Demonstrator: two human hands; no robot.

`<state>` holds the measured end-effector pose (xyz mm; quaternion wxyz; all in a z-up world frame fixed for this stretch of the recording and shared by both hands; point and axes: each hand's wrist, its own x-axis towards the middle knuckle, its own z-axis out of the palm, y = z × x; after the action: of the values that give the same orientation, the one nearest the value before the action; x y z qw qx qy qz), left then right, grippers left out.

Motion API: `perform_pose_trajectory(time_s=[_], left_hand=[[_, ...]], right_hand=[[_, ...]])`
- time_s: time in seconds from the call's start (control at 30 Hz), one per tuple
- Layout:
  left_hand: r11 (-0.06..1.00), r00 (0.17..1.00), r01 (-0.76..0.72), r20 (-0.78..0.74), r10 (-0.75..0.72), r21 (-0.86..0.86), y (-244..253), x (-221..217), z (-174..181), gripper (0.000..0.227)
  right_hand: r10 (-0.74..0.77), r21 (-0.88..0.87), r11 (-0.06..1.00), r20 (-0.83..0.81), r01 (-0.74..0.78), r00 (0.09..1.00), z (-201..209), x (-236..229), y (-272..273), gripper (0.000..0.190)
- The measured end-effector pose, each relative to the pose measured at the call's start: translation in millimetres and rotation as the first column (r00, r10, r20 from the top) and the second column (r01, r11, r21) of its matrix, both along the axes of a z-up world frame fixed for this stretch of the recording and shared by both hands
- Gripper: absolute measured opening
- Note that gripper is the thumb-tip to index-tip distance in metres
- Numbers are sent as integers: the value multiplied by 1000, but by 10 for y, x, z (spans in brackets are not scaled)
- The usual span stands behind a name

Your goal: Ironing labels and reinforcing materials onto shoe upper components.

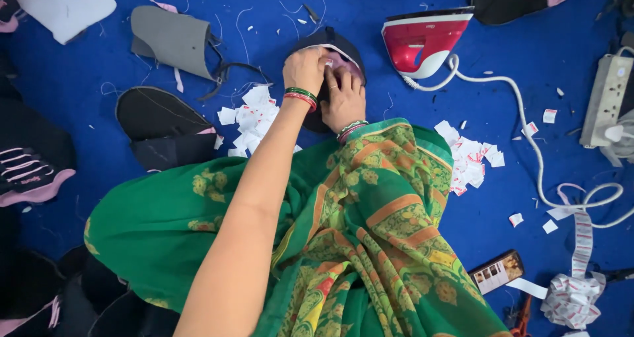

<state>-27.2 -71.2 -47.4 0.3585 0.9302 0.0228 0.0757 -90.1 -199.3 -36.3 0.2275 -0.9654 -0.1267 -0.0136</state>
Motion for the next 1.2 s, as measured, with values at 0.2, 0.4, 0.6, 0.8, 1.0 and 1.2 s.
perform_pose_trajectory(time_s=[0.2,0.4,0.6,0.8,1.0,1.2], left_hand=[[991,990,102,88,-110,90,40,-293,-137,21],[936,965,96,199,-171,340,133,-657,-271,47],[921,979,128,104,-178,368,118,-511,-347,45],[908,976,129,112,-189,399,109,-526,-332,48],[899,975,146,92,-201,413,92,-391,-348,50],[895,971,142,116,-209,422,76,-390,-333,53]], right_hand=[[-17,-48,999,134,23,991,-276,-33,20,77],[6,-31,1000,147,-1,989,-135,26,36,79],[54,-7,999,152,-54,987,-131,121,-34,80],[116,-27,993,30,-116,993,-27,226,-113,78],[124,-64,990,14,-122,992,1,392,-132,84],[95,-29,995,56,-93,994,-137,410,-117,84]])
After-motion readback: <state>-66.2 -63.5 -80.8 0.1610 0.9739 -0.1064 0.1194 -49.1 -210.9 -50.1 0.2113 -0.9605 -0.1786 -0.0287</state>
